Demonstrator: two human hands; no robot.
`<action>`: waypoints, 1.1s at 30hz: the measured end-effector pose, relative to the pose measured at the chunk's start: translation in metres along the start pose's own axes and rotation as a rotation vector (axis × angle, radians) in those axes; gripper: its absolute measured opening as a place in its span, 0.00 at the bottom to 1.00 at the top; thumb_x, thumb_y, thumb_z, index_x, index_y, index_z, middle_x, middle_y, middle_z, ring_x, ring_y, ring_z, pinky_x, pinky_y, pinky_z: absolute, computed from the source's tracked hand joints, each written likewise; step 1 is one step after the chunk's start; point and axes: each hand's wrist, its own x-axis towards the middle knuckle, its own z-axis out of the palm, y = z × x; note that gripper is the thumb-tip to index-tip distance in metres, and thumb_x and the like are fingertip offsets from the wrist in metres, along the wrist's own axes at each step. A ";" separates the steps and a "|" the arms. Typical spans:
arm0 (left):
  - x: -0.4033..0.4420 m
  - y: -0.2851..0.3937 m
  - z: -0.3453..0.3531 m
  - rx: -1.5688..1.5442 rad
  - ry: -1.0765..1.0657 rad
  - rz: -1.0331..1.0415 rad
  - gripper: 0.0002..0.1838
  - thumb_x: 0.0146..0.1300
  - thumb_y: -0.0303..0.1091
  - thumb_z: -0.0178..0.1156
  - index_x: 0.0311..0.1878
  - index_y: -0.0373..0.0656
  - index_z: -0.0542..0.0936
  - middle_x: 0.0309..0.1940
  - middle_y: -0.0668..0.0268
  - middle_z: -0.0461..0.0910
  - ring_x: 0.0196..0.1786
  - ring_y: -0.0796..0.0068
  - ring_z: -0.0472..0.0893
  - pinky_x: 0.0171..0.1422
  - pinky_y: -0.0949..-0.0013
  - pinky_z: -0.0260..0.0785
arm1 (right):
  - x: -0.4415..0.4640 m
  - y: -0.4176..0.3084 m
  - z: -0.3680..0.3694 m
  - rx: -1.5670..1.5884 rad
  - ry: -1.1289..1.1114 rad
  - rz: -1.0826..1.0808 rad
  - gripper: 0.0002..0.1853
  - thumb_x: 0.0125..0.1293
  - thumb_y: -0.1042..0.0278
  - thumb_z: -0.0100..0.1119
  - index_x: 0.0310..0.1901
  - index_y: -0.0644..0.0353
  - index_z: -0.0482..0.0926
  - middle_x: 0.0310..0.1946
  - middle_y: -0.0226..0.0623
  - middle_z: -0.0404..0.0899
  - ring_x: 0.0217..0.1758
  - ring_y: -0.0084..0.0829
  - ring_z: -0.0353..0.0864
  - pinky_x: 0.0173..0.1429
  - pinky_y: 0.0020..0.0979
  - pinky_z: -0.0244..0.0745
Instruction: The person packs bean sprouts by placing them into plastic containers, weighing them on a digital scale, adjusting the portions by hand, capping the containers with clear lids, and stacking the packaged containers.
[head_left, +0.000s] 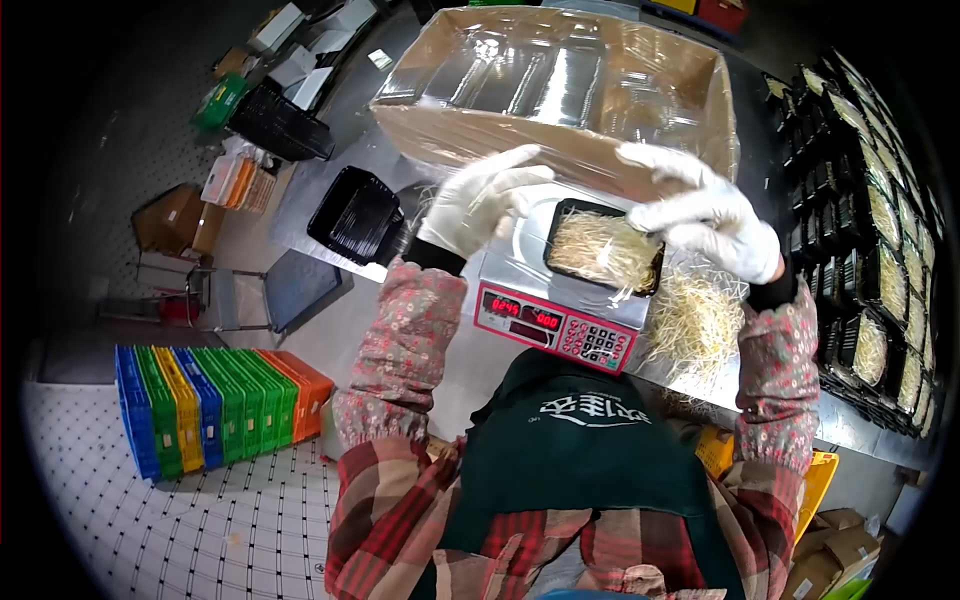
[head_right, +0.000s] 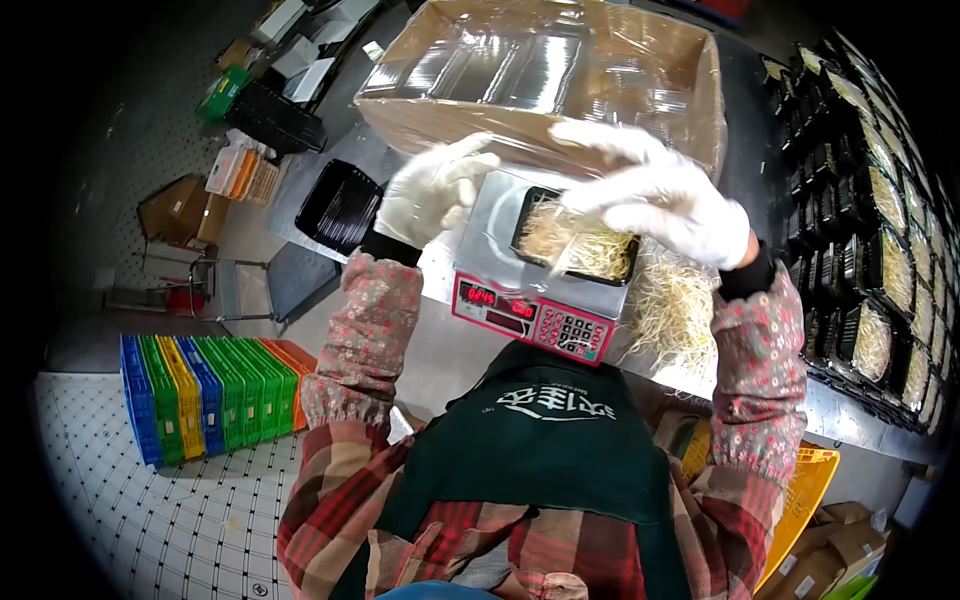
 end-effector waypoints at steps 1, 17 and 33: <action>-0.005 -0.002 0.021 0.165 0.089 0.045 0.32 0.71 0.38 0.55 0.72 0.31 0.61 0.54 0.50 0.80 0.37 0.68 0.85 0.31 0.73 0.79 | -0.014 0.005 0.012 0.213 0.060 0.068 0.17 0.70 0.60 0.60 0.56 0.55 0.84 0.73 0.48 0.63 0.76 0.42 0.62 0.75 0.44 0.58; 0.067 -0.135 -0.065 1.298 0.576 0.198 0.15 0.69 0.36 0.60 0.54 0.40 0.83 0.46 0.58 0.85 0.48 0.64 0.82 0.55 0.65 0.74 | -0.097 0.141 0.129 -0.250 0.762 0.825 0.15 0.71 0.56 0.56 0.50 0.57 0.81 0.42 0.52 0.84 0.46 0.45 0.85 0.50 0.39 0.76; -0.004 -0.139 -0.061 0.367 0.596 -0.189 0.28 0.64 0.31 0.67 0.63 0.34 0.68 0.47 0.57 0.78 0.42 0.64 0.84 0.41 0.61 0.84 | -0.121 0.073 0.134 0.689 0.693 1.168 0.13 0.67 0.66 0.67 0.41 0.53 0.69 0.29 0.33 0.80 0.23 0.26 0.83 0.19 0.26 0.76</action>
